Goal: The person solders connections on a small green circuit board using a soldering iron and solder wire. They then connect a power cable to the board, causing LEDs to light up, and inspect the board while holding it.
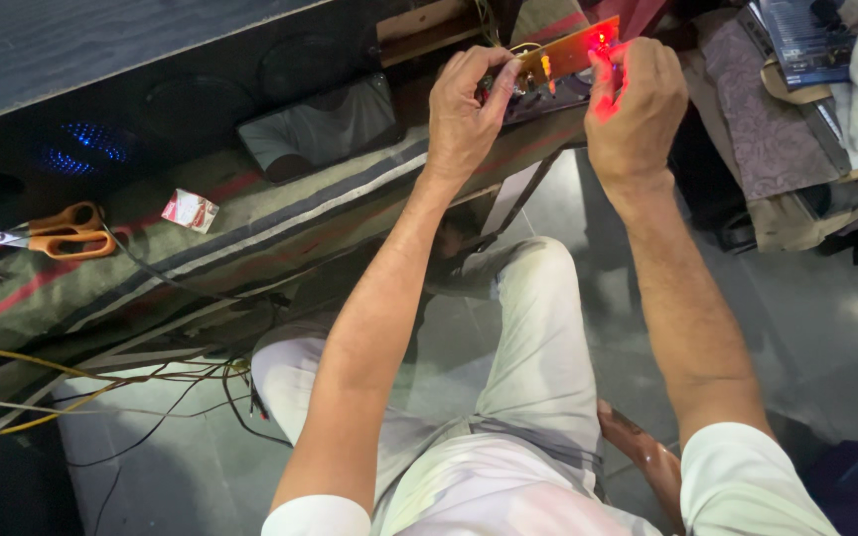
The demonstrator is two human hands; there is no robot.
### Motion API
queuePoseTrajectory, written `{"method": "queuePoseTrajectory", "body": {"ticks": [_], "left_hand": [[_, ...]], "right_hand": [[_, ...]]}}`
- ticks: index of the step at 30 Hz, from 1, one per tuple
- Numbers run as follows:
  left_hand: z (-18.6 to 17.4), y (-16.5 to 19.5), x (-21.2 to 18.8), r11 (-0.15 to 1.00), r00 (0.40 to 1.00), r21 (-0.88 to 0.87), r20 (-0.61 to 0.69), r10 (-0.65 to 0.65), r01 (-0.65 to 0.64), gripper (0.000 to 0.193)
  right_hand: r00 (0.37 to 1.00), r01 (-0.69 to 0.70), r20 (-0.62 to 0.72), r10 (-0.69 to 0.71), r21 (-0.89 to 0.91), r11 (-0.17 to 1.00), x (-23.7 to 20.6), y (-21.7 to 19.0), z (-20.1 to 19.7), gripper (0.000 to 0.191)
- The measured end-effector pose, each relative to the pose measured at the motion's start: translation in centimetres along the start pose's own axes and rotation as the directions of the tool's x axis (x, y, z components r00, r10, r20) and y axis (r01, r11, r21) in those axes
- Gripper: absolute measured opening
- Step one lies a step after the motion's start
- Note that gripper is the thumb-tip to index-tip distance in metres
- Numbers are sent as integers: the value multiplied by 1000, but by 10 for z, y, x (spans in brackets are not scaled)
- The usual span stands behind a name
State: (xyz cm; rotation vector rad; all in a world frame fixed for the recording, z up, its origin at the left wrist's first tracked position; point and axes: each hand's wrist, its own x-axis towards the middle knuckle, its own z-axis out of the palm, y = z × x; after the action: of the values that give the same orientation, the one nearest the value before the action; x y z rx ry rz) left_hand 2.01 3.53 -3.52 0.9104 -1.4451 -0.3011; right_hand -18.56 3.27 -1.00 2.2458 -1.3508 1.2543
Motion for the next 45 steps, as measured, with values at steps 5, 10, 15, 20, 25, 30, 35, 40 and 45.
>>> {"method": "queuePoseTrajectory", "body": {"ticks": [5,10,15,20,25,30,35,40,45], "left_hand": [[1,1,1,1000,1000,-8,-3,-19,19,8],[1,1,-1,997,998,-32,2,-69,69,6],[1,-1,-2,996,997,-52,2,-75,75,7],[1,-3,-2,997,998,-45,2,-65,65,8],[2,-7,-2,1000,1000,-12,-4,-6,6,8],[3,-9,-2,1000,1000,-19,-23,12,-13,9],[2,-8,-3,998,998,-36,2,-58,58,8],[0,-8,-3,1000,999,-11,21,-27,27,6],[-1,-9,-2,1000,1000,-1,16,6,-6,7]], "right_hand": [[999,37,1,-37,-40,998,3,-2,-5,19],[998,66,-1,-66,-40,997,0,-4,-10,17],[997,71,18,-70,-43,997,0,-2,-6,12],[999,-3,-41,4,25,1000,-3,-16,-9,17],[997,-23,-67,30,90,996,-18,-54,5,22],[998,-51,-32,55,103,993,-17,-62,25,16],[999,-29,-37,32,101,995,-16,-61,31,13],[1000,-8,-25,11,99,995,-17,-60,34,12],[1000,10,-16,-9,61,998,-17,-56,31,14]]}}
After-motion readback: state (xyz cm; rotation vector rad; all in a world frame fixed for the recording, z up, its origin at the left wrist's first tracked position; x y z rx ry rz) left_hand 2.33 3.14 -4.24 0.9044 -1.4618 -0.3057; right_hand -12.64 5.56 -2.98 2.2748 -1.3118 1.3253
